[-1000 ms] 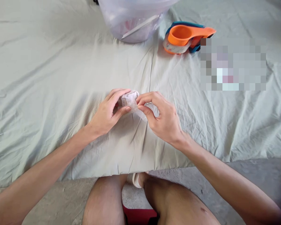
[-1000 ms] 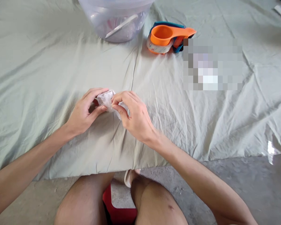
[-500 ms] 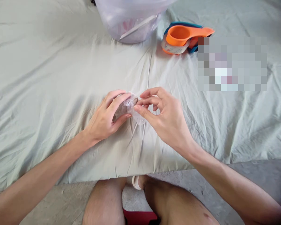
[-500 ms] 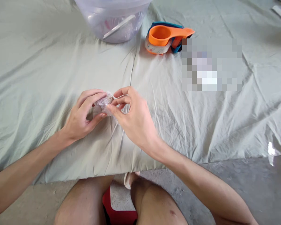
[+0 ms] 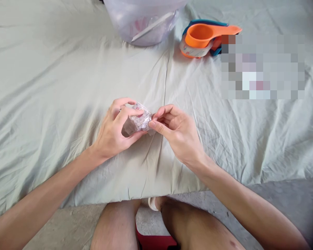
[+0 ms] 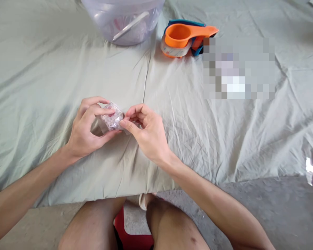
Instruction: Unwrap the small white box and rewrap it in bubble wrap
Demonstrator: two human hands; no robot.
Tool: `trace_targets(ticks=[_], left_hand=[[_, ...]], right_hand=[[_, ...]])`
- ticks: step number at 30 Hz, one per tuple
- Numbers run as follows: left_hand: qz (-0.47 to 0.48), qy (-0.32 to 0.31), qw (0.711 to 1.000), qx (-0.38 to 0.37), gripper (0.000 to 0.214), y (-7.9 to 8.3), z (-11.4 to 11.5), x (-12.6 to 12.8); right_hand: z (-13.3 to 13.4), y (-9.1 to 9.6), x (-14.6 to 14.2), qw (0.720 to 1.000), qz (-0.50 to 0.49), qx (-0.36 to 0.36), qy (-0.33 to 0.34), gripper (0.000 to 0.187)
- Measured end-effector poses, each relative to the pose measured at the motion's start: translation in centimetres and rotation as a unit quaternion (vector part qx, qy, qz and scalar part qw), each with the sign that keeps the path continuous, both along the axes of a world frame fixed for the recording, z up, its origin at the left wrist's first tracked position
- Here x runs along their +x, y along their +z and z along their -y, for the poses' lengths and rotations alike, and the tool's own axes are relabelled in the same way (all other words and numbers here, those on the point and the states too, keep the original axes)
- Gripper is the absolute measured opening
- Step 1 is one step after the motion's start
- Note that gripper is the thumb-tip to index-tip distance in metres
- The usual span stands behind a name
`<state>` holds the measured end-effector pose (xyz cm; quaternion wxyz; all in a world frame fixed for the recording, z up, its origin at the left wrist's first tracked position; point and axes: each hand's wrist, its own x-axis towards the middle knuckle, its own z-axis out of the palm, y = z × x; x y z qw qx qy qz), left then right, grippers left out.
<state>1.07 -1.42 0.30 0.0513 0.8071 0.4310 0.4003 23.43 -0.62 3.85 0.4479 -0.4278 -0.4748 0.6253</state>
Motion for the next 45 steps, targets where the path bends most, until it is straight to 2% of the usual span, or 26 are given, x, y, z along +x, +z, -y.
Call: trace_targets(ticks=[7,12,17,21,25,29,36,40,45], left_hand=[[0.027,-0.023,0.997,-0.071,0.04,0.1,0.4,-0.1],[0.019,-0.015,0.996,-0.083,0.042,0.3,0.5,0.0],[0.03,-0.02,0.996,-0.08,0.065,0.2,0.2,0.1],[0.009,-0.03,0.998,-0.049,0.063,-0.1,-0.1,-0.2],[0.003,-0.064,0.996,-0.07,0.073,0.1,-0.2,-0.3],[0.003,-0.077,0.994,-0.077,0.061,0.4,0.0,-0.2],[0.012,-0.061,0.994,-0.089,0.048,0.3,0.1,-0.2],[0.016,-0.07,0.995,-0.076,0.047,0.5,0.0,-0.1],[0.038,-0.063,0.993,-0.091,0.046,0.7,-0.3,-0.3]], right_hand=[[0.4,-0.5,-0.4,0.983,0.107,0.139,-0.057,0.019],[0.8,-1.0,-0.3,0.969,0.141,0.196,-0.054,0.012],[0.8,-0.9,0.1,0.978,0.132,0.157,-0.038,0.01],[0.6,-0.3,0.6,0.983,0.143,0.111,-0.007,0.012],[0.1,0.1,1.1,0.982,0.162,0.091,0.031,0.021],[-0.2,0.3,1.7,0.969,0.203,0.125,0.059,0.015],[0.7,0.5,1.5,0.94,0.258,0.216,0.052,0.017],[0.9,0.9,1.6,0.933,0.273,0.221,0.075,0.018],[0.7,1.4,2.1,0.933,0.245,0.22,0.146,0.019]])
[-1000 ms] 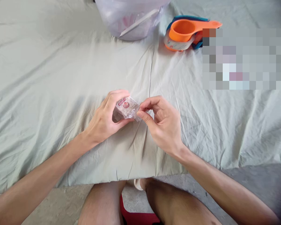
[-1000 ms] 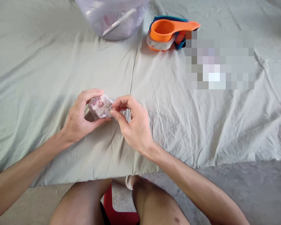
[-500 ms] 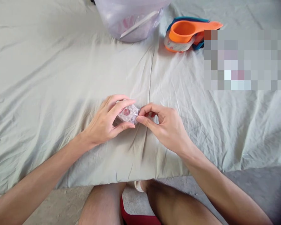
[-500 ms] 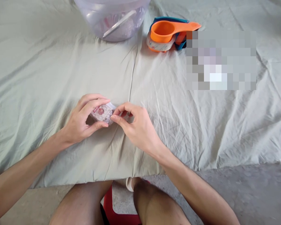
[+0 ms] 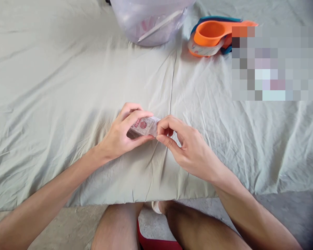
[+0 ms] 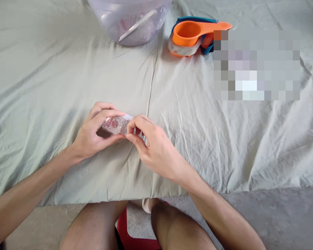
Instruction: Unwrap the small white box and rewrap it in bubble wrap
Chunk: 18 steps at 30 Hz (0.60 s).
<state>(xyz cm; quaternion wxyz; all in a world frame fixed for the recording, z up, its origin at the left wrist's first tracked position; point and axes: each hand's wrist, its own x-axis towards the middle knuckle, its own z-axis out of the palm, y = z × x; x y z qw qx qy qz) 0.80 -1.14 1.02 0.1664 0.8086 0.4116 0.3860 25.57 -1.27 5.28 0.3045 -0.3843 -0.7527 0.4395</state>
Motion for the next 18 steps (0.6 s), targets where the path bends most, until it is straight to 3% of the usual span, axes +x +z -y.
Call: trace_targets(ticks=[6,9,10,13,18], left_hand=[[0.006,0.001,0.999,-0.052,0.065,-0.4,-0.5,-0.7],[0.008,-0.008,0.998,-0.063,0.065,-0.5,-0.6,-0.8],[0.01,-0.012,0.998,-0.064,0.066,-0.5,-0.6,-0.8],[0.02,-0.021,0.997,-0.075,0.06,-0.4,-0.5,-0.9],[0.045,-0.013,0.993,-0.105,0.051,-0.1,-0.2,-0.8]], right_hand=[[0.3,-1.1,0.2,0.999,-0.045,-0.004,-0.012,0.008],[0.4,-1.5,0.2,0.996,-0.085,-0.012,-0.022,0.032],[0.3,-1.5,0.2,0.996,-0.084,-0.006,-0.024,0.033],[0.1,-1.3,0.2,0.997,-0.054,0.045,-0.019,0.013],[0.3,-1.1,0.5,0.992,-0.056,0.099,-0.054,0.02]])
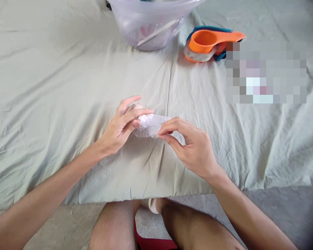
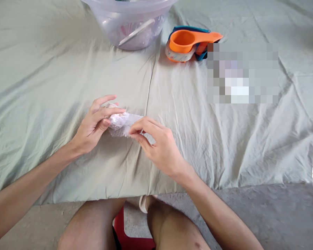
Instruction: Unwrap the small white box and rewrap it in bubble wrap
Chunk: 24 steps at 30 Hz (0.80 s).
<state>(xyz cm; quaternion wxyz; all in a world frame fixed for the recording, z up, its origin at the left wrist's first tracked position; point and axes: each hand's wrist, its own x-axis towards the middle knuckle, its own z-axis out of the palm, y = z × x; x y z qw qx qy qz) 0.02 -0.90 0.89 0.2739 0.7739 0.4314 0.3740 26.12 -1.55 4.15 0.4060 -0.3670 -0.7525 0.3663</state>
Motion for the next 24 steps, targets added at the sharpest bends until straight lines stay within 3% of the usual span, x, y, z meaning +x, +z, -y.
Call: trace_targets(ticks=[5,9,11,14,16,18,21,24], left_hand=[[0.038,0.018,0.999,-0.016,0.054,0.0,0.0,0.3],[0.183,0.05,0.977,-0.096,0.052,0.1,-0.7,-0.1],[0.287,0.065,0.942,-0.16,0.051,0.4,-1.2,-0.3],[0.428,0.084,0.864,-0.251,0.039,1.1,-1.7,-0.4],[0.489,0.099,0.819,-0.282,0.03,1.3,-1.8,-0.3],[0.525,0.117,0.792,-0.289,0.027,1.4,-1.9,-0.3],[0.543,0.125,0.782,-0.28,0.026,1.1,-1.9,-0.3],[0.518,0.083,0.806,-0.273,0.025,1.1,-1.6,-0.3]], right_hand=[[0.6,-0.5,0.7,0.997,-0.018,0.049,-0.057,0.022],[0.7,-1.1,1.3,0.989,-0.066,0.111,-0.07,0.027],[0.7,-1.3,1.3,0.98,-0.088,0.162,-0.077,0.029],[0.8,-1.6,0.9,0.957,-0.115,0.259,-0.068,0.031],[0.9,-1.8,0.6,0.94,-0.127,0.314,-0.054,0.033],[1.1,-1.9,0.4,0.927,-0.122,0.354,-0.037,0.037],[1.3,-1.9,0.3,0.919,-0.115,0.372,-0.055,0.041],[1.3,-1.2,0.2,0.929,-0.125,0.322,-0.135,0.035]])
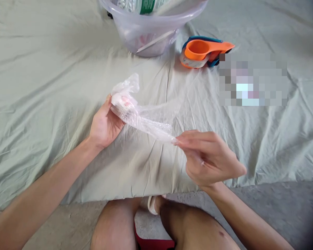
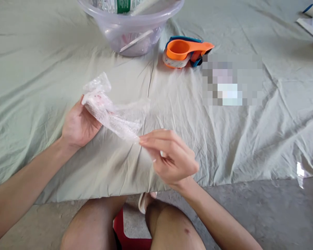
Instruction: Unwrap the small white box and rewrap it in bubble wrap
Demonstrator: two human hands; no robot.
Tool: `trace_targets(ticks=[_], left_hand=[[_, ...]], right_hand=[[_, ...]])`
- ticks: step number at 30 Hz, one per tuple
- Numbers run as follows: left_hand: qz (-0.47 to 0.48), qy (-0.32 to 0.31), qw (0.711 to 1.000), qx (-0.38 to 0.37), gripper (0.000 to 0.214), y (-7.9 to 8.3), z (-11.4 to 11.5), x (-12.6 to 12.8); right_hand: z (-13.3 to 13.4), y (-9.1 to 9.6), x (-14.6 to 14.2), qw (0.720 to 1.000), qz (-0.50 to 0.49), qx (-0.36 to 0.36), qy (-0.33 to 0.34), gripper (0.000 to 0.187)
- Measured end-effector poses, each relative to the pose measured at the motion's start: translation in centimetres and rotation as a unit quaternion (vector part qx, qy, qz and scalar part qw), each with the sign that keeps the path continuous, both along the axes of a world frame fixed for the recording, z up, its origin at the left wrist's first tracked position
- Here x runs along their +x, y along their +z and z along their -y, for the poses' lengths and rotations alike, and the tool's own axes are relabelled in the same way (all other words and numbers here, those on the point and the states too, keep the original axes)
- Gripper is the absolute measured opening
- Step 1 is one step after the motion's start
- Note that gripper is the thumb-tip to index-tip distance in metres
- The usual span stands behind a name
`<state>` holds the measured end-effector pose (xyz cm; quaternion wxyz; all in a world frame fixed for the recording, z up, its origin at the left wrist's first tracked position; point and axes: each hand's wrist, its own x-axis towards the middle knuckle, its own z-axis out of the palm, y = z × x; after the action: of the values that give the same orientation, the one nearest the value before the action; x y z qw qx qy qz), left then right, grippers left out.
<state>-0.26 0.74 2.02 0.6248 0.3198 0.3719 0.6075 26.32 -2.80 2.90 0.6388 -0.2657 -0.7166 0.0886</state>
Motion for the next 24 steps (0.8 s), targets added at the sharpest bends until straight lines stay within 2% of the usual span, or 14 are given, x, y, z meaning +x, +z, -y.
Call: trace_targets(ticks=[2,5,8,10,11,13,15,19,24], left_hand=[[-0.039,-0.042,0.998,0.034,0.031,0.0,0.4,0.1],[-0.126,-0.098,0.983,0.089,0.041,-0.3,1.1,0.3],[-0.209,-0.134,0.957,0.152,0.084,-1.1,1.5,0.6],[-0.268,-0.113,0.936,0.196,0.111,-1.4,1.8,0.8],[-0.302,-0.086,0.925,0.215,0.115,-1.4,1.9,0.9],[-0.357,-0.028,0.904,0.232,0.105,-1.1,2.2,1.1],[-0.377,-0.004,0.902,0.209,0.084,-0.4,2.5,1.4],[-0.328,-0.047,0.934,0.13,0.059,0.6,2.6,1.6],[-0.251,-0.099,0.96,0.08,0.043,0.4,1.9,0.9]], right_hand=[[-0.3,0.8,-0.2,0.997,-0.027,-0.059,-0.031,0.028],[-0.7,2.3,-0.9,0.986,-0.058,-0.156,-0.017,0.018],[-0.9,3.4,-1.7,0.965,-0.064,-0.253,0.019,0.013],[-0.8,3.7,-2.3,0.951,-0.066,-0.299,0.037,0.011],[-0.7,3.9,-2.6,0.945,-0.068,-0.317,0.046,0.011],[-0.4,4.0,-3.0,0.934,-0.068,-0.346,0.062,0.01],[-0.1,4.1,-3.4,0.929,-0.066,-0.356,0.076,0.011],[0.3,4.0,-3.9,0.94,-0.065,-0.324,0.083,0.019],[0.3,3.3,-4.2,0.958,-0.064,-0.27,0.074,0.025]])
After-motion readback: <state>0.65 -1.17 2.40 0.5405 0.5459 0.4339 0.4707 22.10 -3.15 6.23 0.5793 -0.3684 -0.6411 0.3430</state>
